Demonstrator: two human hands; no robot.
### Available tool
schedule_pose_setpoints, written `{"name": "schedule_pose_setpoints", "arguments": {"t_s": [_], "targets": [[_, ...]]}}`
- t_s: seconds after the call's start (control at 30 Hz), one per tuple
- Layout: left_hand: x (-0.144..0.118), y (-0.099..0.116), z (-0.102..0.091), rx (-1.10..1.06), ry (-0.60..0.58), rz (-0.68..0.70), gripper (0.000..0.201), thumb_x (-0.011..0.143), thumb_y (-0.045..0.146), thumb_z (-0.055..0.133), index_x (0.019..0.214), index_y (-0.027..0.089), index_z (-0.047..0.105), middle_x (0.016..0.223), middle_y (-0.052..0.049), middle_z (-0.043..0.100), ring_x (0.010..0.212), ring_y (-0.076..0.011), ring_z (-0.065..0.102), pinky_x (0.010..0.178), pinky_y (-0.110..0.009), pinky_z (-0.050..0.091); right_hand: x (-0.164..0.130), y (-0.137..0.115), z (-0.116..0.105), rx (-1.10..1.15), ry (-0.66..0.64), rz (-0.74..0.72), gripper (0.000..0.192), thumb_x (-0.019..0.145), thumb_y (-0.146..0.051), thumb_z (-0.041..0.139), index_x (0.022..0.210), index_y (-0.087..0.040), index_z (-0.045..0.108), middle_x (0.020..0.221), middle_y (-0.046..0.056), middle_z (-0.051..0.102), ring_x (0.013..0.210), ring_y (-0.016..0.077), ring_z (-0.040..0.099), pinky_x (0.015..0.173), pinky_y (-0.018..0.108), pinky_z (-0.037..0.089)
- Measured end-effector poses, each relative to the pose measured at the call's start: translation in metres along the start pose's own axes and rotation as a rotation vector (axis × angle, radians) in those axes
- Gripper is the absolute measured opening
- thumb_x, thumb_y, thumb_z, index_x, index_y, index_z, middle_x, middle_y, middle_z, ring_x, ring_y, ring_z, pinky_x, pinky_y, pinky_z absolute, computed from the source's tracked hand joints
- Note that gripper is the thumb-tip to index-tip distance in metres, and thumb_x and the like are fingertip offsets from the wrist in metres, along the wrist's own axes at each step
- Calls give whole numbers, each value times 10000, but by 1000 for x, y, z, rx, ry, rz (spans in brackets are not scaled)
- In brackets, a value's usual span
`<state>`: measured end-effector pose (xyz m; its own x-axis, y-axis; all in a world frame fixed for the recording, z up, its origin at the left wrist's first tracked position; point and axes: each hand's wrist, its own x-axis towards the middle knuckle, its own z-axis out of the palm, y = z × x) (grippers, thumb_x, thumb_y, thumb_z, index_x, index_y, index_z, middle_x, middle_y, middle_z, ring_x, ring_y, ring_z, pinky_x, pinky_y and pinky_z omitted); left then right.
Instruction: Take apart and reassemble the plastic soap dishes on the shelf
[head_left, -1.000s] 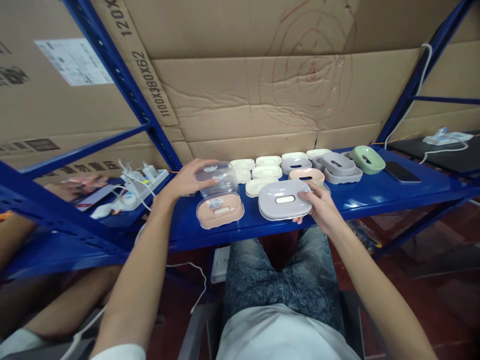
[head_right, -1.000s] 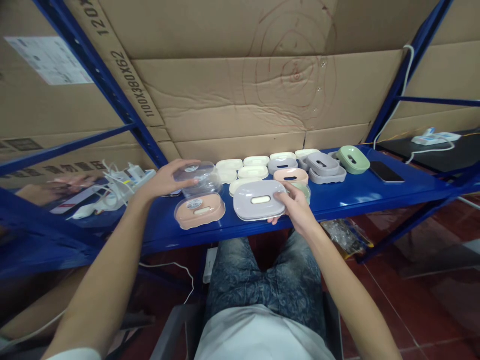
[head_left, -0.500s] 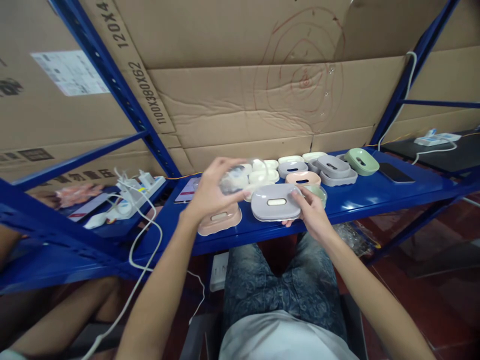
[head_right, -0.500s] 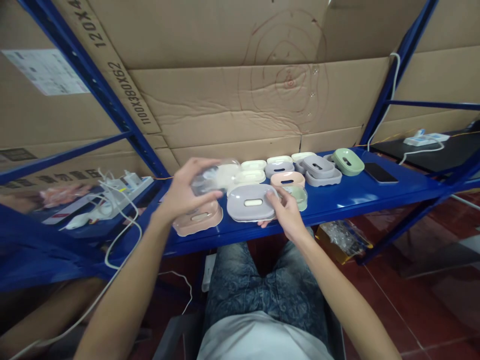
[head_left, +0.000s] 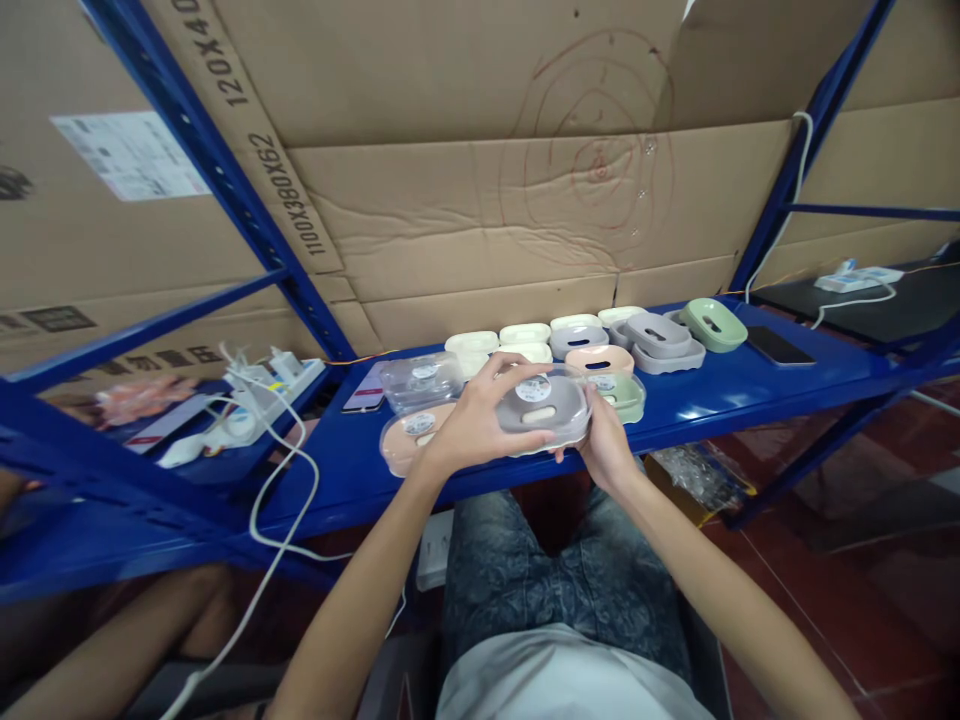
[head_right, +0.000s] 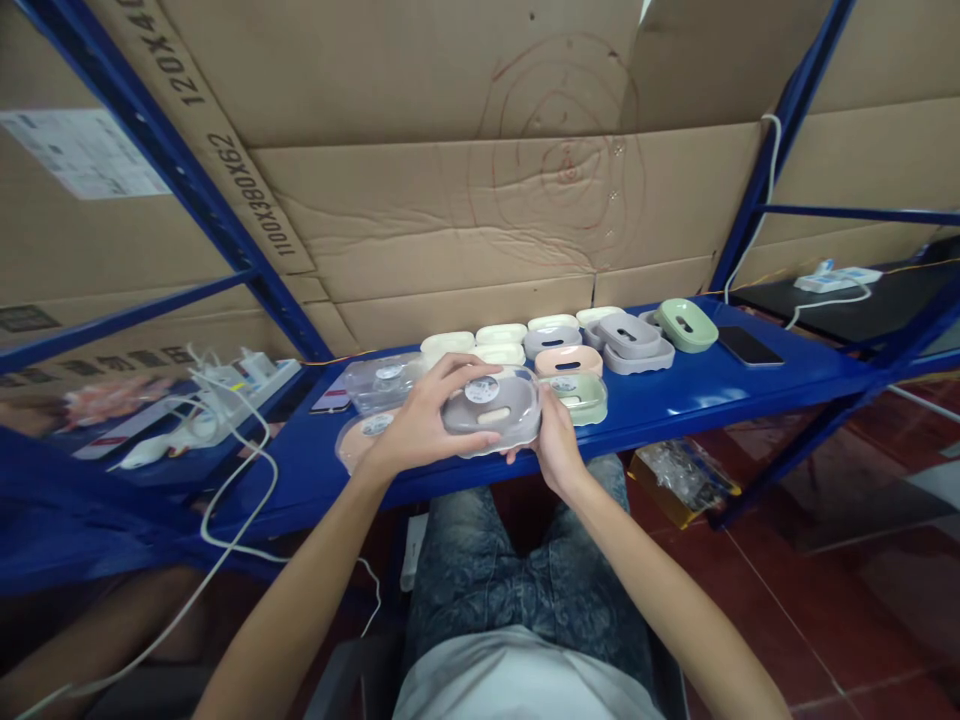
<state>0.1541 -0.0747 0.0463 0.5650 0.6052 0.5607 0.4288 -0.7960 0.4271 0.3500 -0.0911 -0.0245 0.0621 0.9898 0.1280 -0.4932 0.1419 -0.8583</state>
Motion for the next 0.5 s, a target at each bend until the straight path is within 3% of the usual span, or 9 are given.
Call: {"name": "schedule_pose_setpoints", "arguments": {"t_s": [0.2, 0.33, 0.5], "targets": [[-1, 3, 6, -35, -6, -2, 719, 827, 451, 942, 1478, 324, 666, 1430, -94, 595, 1402, -332, 610, 1244, -528, 486, -1, -2, 7, 38, 103, -65, 536, 859, -636, 807, 1186, -213, 765, 958, 45, 765, 592, 176, 627, 357, 296, 487], [-2, 1, 5, -54, 51, 3, 722, 835, 480, 937, 1485, 329, 660, 1433, -93, 614, 1392, -329, 613, 1234, -525, 488, -1, -6, 7, 79, 132, -89, 434, 869, -572, 778, 1140, -233, 753, 932, 20, 738, 596, 163, 605, 369, 275, 477], [-6, -5, 8, -77, 101, -25, 693, 858, 509, 925, 1472, 330, 657, 1437, -90, 651, 1392, -329, 620, 1226, -543, 488, -3, -6, 5, 60, 150, -109, 446, 923, -587, 709, 1232, -265, 707, 945, 25, 730, 706, 213, 675, 465, 316, 563]]}}
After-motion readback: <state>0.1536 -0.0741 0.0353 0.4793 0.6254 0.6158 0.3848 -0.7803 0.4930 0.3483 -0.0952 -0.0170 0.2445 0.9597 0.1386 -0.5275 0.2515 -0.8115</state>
